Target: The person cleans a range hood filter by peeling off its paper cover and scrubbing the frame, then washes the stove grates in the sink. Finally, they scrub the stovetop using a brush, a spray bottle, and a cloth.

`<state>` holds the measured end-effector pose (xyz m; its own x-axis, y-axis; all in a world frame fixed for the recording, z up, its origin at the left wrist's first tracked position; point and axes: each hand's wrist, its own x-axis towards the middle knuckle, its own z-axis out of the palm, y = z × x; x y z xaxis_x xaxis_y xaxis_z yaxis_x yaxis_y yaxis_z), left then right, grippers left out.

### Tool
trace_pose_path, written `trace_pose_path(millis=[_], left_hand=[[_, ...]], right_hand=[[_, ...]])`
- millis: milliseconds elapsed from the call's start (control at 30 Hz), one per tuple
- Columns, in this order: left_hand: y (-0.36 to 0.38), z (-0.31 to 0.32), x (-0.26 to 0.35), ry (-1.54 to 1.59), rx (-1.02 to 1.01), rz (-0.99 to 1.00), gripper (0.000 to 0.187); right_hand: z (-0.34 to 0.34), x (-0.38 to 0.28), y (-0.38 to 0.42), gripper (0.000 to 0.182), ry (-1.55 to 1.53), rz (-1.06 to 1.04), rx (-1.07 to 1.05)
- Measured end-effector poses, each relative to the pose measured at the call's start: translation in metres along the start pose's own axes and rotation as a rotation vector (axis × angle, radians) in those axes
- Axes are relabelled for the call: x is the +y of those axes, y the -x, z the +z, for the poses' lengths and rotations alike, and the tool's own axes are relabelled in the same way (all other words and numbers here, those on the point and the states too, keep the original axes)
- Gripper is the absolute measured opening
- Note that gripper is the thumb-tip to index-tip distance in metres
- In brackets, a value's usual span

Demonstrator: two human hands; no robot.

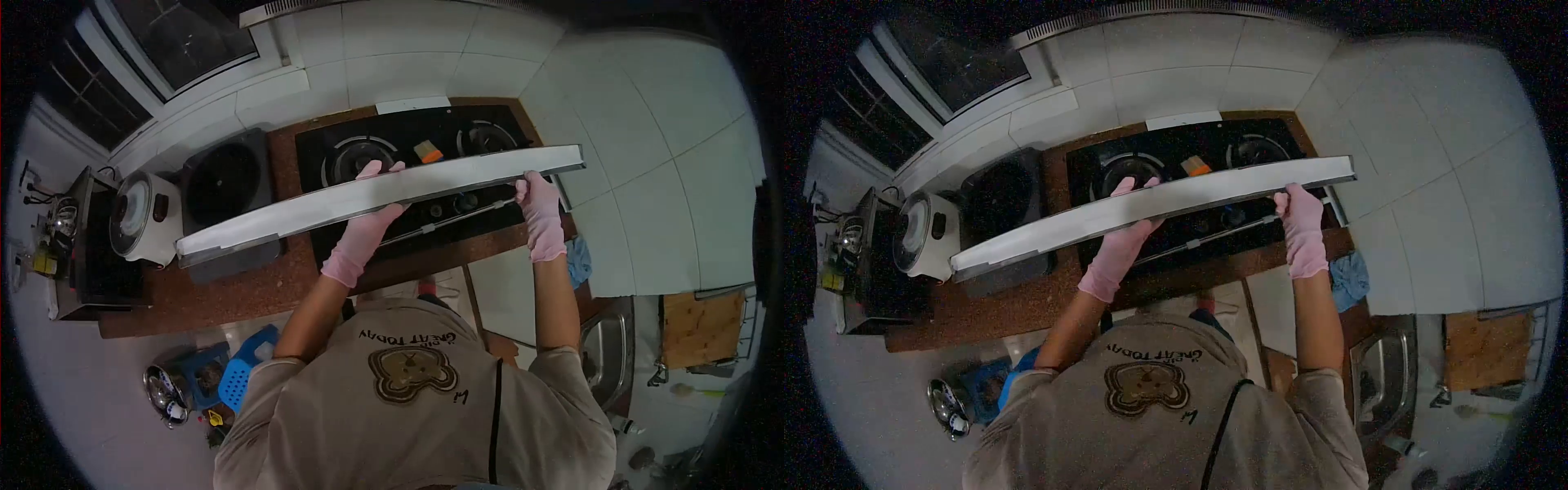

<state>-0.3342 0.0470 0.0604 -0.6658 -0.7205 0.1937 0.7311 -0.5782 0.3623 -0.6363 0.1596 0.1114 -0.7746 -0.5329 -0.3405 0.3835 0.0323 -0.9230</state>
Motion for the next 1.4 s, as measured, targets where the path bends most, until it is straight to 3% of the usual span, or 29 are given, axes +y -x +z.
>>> trace_pose_path(millis=[67,100,133,200,233,300,333,367,433,533,600,700,733,800,833,1000,1133,1200,1300,1367,1400], left_hand=[[0.003,0.023,0.005,-0.409,0.12,0.084,0.069],[0.002,0.021,0.005,-0.414,0.137,0.11,0.069],[0.0,0.019,0.003,-0.462,0.086,0.124,0.066],[-0.006,0.019,-0.001,-0.516,0.055,0.15,0.066],[-0.009,0.022,-0.003,-0.521,0.078,0.173,0.066],[-0.015,0.025,-0.006,-0.58,0.101,0.158,0.067],[-0.018,0.026,-0.008,-0.58,0.125,0.184,0.067],[-0.018,0.026,-0.011,-0.598,0.134,0.177,0.068],[-0.018,0.028,-0.019,-0.625,0.15,0.166,0.068],[-0.019,0.032,-0.029,-0.661,0.143,0.207,0.07],[-0.017,0.038,-0.031,-0.923,0.233,0.173,0.072],[-0.013,0.047,-0.034,-0.749,0.225,0.149,0.071],[-0.011,0.05,-0.033,-0.715,0.206,0.128,0.069],[-0.007,0.055,-0.032,-0.715,0.257,0.051,0.066],[-0.005,0.055,-0.033,-0.716,0.296,-0.036,0.062],[-0.004,0.056,-0.037,-0.804,0.316,-0.043,0.055],[-0.002,0.055,-0.038,-0.818,0.321,-0.026,0.058],[-0.001,0.056,-0.037,-0.892,0.32,0.004,0.061],[0.003,0.058,-0.037,-1.012,0.3,0.047,0.065],[0.001,0.053,-0.04,-1.064,0.277,0.064,0.066],[-0.004,0.04,-0.046,-0.238,0.225,-0.03,0.064]], right_hand=[[-0.004,-0.002,-0.011,0.018,-0.015,-0.004,-0.02],[-0.005,-0.003,-0.014,0.019,-0.023,-0.028,-0.037],[-0.017,-0.001,-0.03,0.023,-0.002,-0.015,-0.209],[-0.027,-0.008,-0.037,0.031,0.083,-0.048,-0.347],[0.003,-0.038,0.006,0.039,0.167,0.008,-0.16],[0.001,-0.079,0.026,0.045,0.67,0.081,-0.239],[0.005,-0.087,0.031,0.041,0.822,-0.006,-0.126],[0.016,-0.094,0.036,0.041,0.838,-0.005,-0.151],[0.046,-0.098,0.057,0.034,0.811,-0.55,-0.218],[0.107,-0.086,0.076,0.033,0.878,-0.957,-0.63],[0.139,-0.062,0.066,0.037,0.895,-1.42,-0.842],[0.16,-0.041,0.073,0.038,0.993,-1.535,-0.927],[0.167,-0.038,0.076,0.038,0.989,-1.537,-0.943],[0.174,-0.033,0.08,0.039,1.27,-1.372,-1.074],[0.174,-0.032,0.081,0.039,1.268,-1.373,-1.085],[0.177,-0.025,0.081,0.036,1.59,-1.363,-1.105],[0.17,-0.019,0.081,0.038,1.594,-1.364,-1.085],[0.163,-0.021,0.079,0.04,1.195,-1.358,-1.131],[0.174,-0.026,0.096,0.043,1.066,-1.24,-1.114],[0.187,-0.017,0.109,0.043,1.076,-1.325,-1.108],[0.195,-0.011,0.116,0.044,1.087,-1.41,-1.096]])
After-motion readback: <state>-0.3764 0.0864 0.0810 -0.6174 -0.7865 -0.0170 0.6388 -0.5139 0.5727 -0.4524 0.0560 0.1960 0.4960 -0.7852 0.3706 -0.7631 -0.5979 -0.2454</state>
